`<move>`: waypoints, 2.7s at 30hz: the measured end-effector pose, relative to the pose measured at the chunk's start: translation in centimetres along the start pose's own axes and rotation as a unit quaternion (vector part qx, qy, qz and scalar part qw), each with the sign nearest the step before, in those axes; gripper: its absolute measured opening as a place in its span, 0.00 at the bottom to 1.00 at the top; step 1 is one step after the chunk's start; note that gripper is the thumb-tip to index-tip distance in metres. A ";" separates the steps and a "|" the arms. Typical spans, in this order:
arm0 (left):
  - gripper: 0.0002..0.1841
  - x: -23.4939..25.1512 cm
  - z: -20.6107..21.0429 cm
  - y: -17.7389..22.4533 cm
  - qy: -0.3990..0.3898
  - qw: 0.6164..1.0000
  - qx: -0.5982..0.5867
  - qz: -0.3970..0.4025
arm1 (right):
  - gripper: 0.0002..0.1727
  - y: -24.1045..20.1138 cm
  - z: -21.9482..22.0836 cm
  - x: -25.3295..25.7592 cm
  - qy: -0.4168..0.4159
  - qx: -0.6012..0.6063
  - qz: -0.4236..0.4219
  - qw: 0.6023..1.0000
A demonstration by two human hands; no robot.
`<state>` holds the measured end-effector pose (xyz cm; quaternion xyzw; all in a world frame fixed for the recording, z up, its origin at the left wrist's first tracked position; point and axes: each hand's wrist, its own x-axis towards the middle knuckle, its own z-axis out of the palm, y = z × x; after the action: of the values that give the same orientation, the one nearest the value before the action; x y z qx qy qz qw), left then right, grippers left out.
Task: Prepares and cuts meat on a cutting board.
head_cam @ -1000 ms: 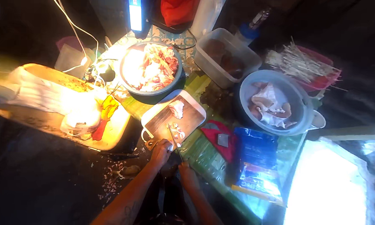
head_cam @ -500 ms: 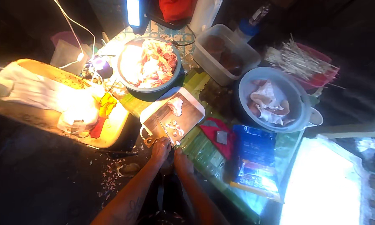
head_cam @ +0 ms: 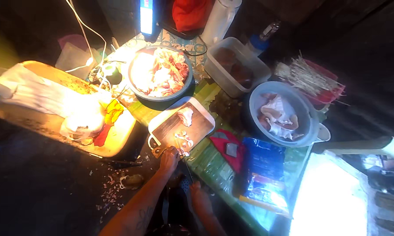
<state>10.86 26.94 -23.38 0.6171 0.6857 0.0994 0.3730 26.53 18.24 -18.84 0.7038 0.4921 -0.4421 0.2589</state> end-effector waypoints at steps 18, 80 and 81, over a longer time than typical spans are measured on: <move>0.10 -0.2 -0.3 0.5 -0.022 0.999 0.033 -0.008 | 0.26 -6.5 -3.9 3.1 0.036 -0.051 -0.059 0.996; 0.10 0.6 -0.2 1.1 -0.015 0.997 0.021 -0.067 | 0.26 -4.5 -4.6 3.0 0.046 -0.047 -0.059 0.996; 0.10 0.7 -0.2 1.2 -0.016 0.997 0.022 -0.069 | 0.27 -4.4 -4.3 2.9 0.050 -0.056 -0.062 0.995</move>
<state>11.64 27.96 -22.80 0.5778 0.7227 0.0484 0.3762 24.39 24.69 -19.01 0.6772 0.5714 -0.3933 0.2451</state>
